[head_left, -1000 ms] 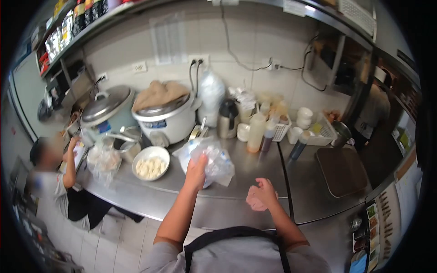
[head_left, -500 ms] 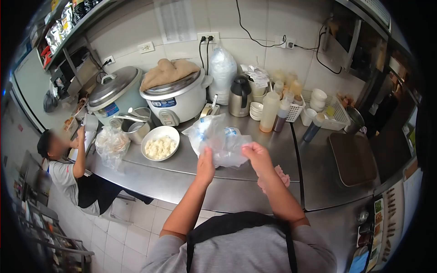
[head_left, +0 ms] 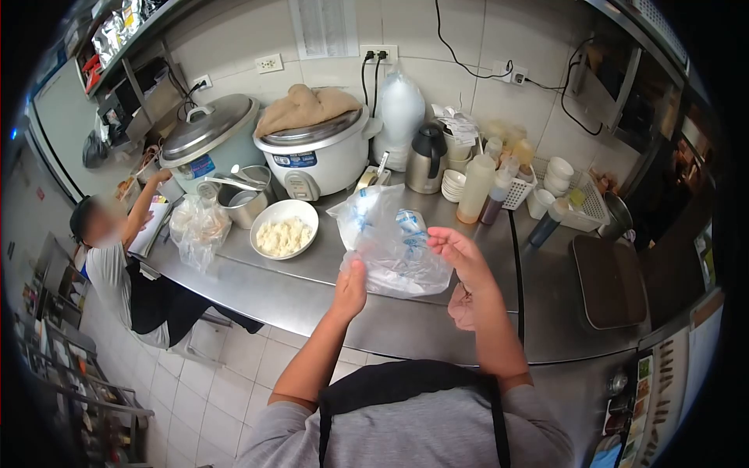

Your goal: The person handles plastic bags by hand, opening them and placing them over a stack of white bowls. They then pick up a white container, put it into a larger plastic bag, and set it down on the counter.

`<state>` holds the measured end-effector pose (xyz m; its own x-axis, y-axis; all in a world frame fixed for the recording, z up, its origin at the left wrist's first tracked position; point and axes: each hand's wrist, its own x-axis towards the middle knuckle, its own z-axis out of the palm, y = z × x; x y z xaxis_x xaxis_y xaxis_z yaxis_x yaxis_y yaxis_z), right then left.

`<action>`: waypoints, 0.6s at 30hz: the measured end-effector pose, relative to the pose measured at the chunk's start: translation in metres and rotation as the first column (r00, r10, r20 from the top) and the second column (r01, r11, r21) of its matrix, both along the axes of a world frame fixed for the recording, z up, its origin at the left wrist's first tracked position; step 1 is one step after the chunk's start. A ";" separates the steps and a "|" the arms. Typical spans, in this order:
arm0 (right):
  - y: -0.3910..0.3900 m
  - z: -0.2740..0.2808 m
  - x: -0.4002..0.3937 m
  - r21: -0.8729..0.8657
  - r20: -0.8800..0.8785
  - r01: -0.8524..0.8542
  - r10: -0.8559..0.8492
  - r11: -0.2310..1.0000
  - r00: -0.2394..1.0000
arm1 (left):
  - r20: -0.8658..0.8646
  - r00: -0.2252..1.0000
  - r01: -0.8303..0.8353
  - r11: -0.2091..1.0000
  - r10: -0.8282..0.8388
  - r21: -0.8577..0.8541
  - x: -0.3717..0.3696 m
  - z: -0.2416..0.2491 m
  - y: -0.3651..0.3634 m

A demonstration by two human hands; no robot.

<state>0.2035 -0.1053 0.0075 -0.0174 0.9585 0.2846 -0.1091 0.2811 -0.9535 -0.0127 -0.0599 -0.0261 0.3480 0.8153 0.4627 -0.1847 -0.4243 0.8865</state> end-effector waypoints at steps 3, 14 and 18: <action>-0.001 0.016 0.002 -0.207 0.035 -0.275 0.288 0.939 0.957 | -0.044 0.995 0.090 0.995 -0.092 -0.043 -0.001 0.001 -0.003; -0.001 0.017 -0.010 -0.452 -0.021 -0.290 0.315 0.844 0.949 | -0.233 0.968 0.094 0.996 -0.091 0.002 -0.026 -0.003 0.003; 0.008 -0.001 -0.008 -0.493 0.129 -0.337 0.450 0.802 0.883 | -0.413 0.910 0.011 0.992 0.043 0.128 -0.031 0.010 -0.005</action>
